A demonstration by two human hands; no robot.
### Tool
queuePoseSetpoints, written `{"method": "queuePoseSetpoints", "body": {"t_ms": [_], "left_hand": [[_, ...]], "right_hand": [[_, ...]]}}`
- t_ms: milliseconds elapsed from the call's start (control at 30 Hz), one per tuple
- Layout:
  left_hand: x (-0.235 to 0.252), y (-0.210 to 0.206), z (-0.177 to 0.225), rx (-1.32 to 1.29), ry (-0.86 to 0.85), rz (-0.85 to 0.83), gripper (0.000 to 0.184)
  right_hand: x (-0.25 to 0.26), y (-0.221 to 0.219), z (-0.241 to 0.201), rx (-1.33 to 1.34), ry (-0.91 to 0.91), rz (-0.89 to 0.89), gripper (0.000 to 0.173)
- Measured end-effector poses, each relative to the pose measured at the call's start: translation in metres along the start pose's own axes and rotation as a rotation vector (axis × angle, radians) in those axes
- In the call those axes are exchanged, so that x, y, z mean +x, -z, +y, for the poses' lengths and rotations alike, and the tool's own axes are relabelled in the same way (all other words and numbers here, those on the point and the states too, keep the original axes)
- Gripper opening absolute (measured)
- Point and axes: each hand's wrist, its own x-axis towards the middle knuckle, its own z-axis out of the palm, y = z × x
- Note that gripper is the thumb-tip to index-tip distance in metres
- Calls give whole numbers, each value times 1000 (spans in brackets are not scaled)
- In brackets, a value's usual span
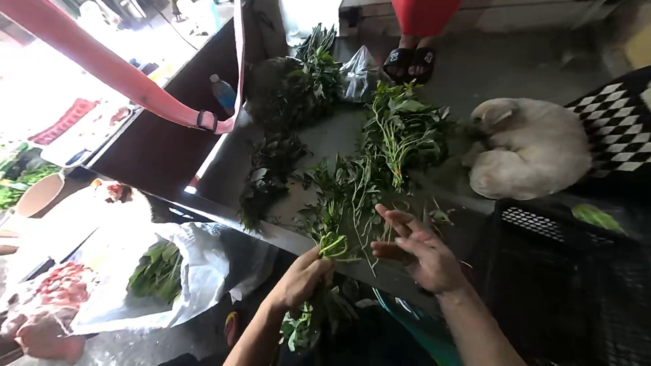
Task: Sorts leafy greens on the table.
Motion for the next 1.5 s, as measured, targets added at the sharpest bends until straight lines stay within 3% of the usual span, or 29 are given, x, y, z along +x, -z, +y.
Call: {"method": "queuePoseSetpoints", "body": {"t_ms": [100,267,400,500,733,933,1000,1067,1133,1233,1333,1433,1500], "left_hand": [[0,-2,-2,14,3,24,22],[-5,-2,-8,-23,16,96,22],[-6,-3,-10,-15,31,163,22],[-6,-3,-9,-1,32,130,21],[-4,-5,-12,-7,32,135,20],[2,-3,-11,-5,25,132,19],[5,-3,-11,-5,38,119,18],[7,-2,-12,0,31,91,19],[10,-2,-12,2,28,72,20],[16,-3,-9,-46,37,50,20],[23,-1,-6,-170,49,34,20],[25,7,-5,-286,88,48,24],[26,13,-3,-325,117,33,25]], "right_hand": [[8,2,8,-48,-25,122,40],[24,42,18,-105,-48,292,30],[48,100,36,-879,-128,342,22],[61,128,37,-1171,-322,305,27],[58,135,10,-1115,-270,450,26],[60,140,16,-940,-220,426,27],[56,136,15,-707,-144,409,28],[52,117,5,-384,-124,284,41],[46,83,-6,-276,-111,184,43],[35,31,-12,-376,-2,99,14],[25,0,-8,-510,169,-65,32],[23,-19,2,-805,315,-240,69],[25,-29,7,-969,394,-304,75]]}}
